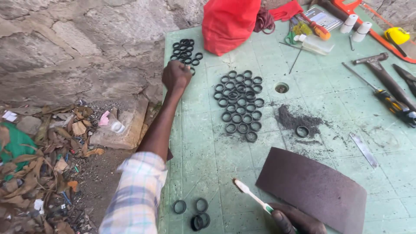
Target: Cleaning small black rings with a toothbrush and sandpaper on a workspace table.
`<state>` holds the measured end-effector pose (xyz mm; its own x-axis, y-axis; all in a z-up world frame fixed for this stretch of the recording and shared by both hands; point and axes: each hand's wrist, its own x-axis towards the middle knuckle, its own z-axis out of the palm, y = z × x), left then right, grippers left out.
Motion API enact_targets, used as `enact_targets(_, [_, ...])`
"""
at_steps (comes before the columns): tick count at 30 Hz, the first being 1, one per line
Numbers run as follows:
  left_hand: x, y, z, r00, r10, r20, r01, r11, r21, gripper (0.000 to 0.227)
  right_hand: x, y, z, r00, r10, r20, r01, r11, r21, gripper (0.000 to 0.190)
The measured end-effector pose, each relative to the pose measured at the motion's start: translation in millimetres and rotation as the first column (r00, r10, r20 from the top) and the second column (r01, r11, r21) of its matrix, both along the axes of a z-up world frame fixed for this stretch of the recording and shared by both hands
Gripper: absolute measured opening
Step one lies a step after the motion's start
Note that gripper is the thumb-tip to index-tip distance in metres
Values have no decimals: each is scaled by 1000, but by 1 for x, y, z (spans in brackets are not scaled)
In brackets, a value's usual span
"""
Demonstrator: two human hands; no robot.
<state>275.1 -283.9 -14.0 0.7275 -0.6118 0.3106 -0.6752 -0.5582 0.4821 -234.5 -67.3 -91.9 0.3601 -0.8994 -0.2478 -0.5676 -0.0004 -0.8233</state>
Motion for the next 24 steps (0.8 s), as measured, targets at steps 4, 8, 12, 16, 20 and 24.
enact_targets(4, [7, -46, -1, 985, -58, 164, 79, 990, -121, 18, -23, -8, -42, 998, 43, -35, -47, 992, -116, 40])
enact_targets(8, [32, -65, -6, 975, 49, 215, -54, 998, 17, 31, -53, -19, -99, 989, 148, -4, -146, 968, -206, 43])
enact_targets(12, [9, 7, 40, 962, -191, 197, 203, 978, -43, 18, -55, -3, -32, 987, -129, -95, 117, 985, -126, 45])
enact_targets(16, [-75, 136, 89, 908, -405, 107, 405, 914, 20, 12, -52, 0, 7, 959, -274, 76, 280, 955, -92, 39])
enact_targets(20, [-185, 262, 111, 879, -402, -256, 456, 866, 206, 21, -41, 20, 63, 865, -304, 399, 284, 953, 109, 35])
enact_targets(24, [-226, 320, 77, 884, -347, -312, 460, 758, 462, 53, -26, 19, 76, 793, -212, 571, 189, 977, 100, 37])
